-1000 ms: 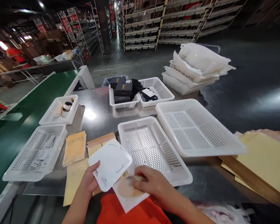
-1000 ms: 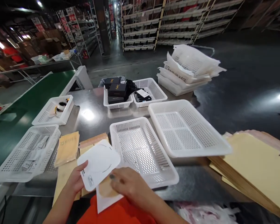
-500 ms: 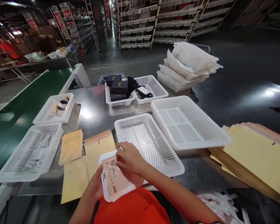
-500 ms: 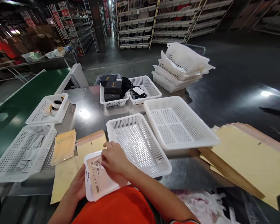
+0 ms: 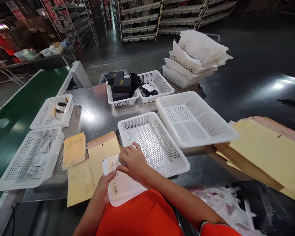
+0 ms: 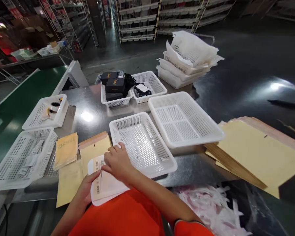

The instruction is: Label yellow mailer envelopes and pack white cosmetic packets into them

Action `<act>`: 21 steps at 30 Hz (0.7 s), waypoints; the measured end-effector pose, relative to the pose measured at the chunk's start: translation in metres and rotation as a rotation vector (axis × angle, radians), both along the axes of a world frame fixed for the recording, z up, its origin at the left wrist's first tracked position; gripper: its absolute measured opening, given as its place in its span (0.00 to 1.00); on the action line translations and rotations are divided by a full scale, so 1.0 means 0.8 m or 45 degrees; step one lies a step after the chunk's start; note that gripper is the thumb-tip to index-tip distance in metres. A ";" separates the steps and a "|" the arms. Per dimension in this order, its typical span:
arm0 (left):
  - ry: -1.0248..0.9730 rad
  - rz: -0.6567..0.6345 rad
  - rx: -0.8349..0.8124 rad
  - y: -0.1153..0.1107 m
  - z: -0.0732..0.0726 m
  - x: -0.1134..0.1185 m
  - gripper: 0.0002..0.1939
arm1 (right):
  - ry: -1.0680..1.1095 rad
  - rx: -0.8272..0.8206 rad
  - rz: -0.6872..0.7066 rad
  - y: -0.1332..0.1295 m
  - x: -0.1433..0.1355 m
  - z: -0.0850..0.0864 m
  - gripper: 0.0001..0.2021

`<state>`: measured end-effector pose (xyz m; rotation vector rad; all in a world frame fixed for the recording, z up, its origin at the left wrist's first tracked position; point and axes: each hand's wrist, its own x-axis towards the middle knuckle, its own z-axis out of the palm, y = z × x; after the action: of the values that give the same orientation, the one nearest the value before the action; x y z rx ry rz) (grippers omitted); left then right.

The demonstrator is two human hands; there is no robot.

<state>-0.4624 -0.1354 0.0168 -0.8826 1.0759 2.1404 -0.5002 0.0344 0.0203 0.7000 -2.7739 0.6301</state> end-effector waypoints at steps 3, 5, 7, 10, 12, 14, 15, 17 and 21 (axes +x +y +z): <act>0.038 -0.022 0.005 -0.006 -0.002 0.001 0.29 | 0.094 0.037 0.118 0.001 0.000 -0.005 0.19; 0.060 -0.039 0.009 -0.008 -0.002 0.001 0.27 | 0.162 0.051 0.179 0.002 -0.003 -0.006 0.20; 0.063 -0.042 -0.003 -0.009 -0.001 0.002 0.26 | 0.225 0.065 0.226 0.004 -0.006 -0.006 0.22; 0.042 -0.052 -0.061 -0.008 0.001 0.002 0.22 | 0.306 0.075 0.284 0.006 -0.009 -0.007 0.25; 0.042 -0.045 -0.072 -0.007 0.001 0.002 0.23 | 0.351 0.059 0.315 0.007 -0.009 -0.009 0.28; 0.050 -0.031 -0.057 -0.005 -0.001 0.003 0.26 | 0.386 0.043 0.371 0.005 -0.009 -0.012 0.29; 0.056 -0.023 -0.052 -0.005 -0.002 0.003 0.27 | 0.405 0.037 0.410 0.004 -0.008 -0.015 0.29; 0.057 -0.018 -0.069 -0.004 -0.005 0.004 0.29 | 0.447 0.004 0.478 0.001 -0.008 -0.019 0.27; 0.019 -0.001 -0.132 -0.011 -0.012 0.005 0.22 | 0.506 -0.192 0.413 0.009 -0.019 -0.024 0.24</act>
<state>-0.4584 -0.1446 0.0071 -0.9147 1.2037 2.1091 -0.5152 0.0420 0.0011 1.1160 -2.2455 0.6649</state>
